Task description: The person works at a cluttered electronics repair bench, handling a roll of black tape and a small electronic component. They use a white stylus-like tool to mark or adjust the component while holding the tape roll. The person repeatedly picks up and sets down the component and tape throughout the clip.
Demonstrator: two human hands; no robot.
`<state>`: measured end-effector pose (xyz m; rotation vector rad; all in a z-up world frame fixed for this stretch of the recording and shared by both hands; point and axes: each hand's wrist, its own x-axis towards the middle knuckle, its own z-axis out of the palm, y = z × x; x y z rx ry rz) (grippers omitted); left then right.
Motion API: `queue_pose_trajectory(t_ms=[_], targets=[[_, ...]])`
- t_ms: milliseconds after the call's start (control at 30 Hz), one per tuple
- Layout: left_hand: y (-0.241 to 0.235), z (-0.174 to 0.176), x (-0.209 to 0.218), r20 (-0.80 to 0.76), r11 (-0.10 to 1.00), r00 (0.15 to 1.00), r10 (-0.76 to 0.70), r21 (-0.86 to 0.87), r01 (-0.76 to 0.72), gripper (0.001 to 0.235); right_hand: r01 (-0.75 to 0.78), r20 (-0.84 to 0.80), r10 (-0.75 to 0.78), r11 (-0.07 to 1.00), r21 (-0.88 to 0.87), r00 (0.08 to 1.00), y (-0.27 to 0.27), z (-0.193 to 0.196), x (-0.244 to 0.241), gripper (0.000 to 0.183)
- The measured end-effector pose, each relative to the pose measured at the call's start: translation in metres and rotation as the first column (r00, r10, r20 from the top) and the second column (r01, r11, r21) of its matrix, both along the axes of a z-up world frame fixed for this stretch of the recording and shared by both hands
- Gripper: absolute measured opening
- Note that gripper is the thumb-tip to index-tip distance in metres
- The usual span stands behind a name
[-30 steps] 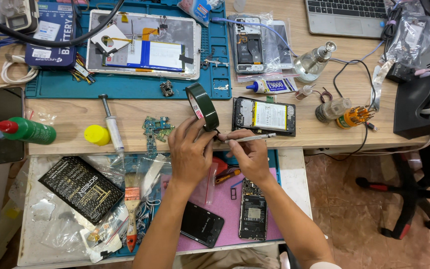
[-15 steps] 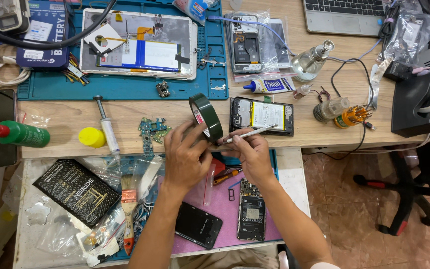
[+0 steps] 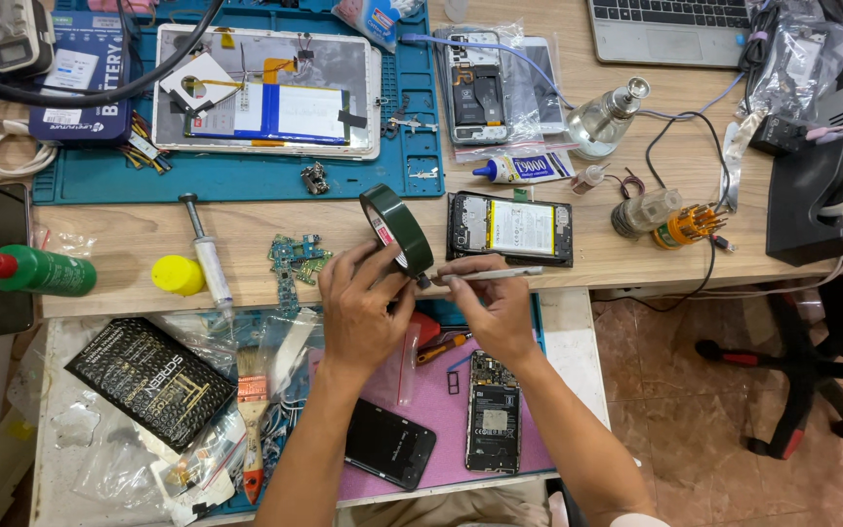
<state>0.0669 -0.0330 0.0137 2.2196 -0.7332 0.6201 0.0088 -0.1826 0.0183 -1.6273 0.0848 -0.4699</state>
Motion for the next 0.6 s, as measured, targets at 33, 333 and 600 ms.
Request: queue_pose_trajectory(t_ms=[33,333,600], targets=[[0.001,-0.001,0.000,0.002,1.000,1.000,-0.002,0.001,0.002,0.004,0.002,0.002,-0.002,1.000,0.001,1.000,0.000,0.003,0.002,0.012],[0.002,-0.002,0.001,-0.059,1.000,0.998,-0.021,0.011,0.021,0.005,-0.041,-0.094,0.014,0.956,-0.289,0.995,-0.001,0.011,0.014,0.011],[0.000,0.008,-0.001,0.059,0.999,0.998,-0.015,0.039,0.013,0.003,-0.063,-0.048,0.059,0.995,-0.073,0.997,0.007,0.010,0.018,0.010]])
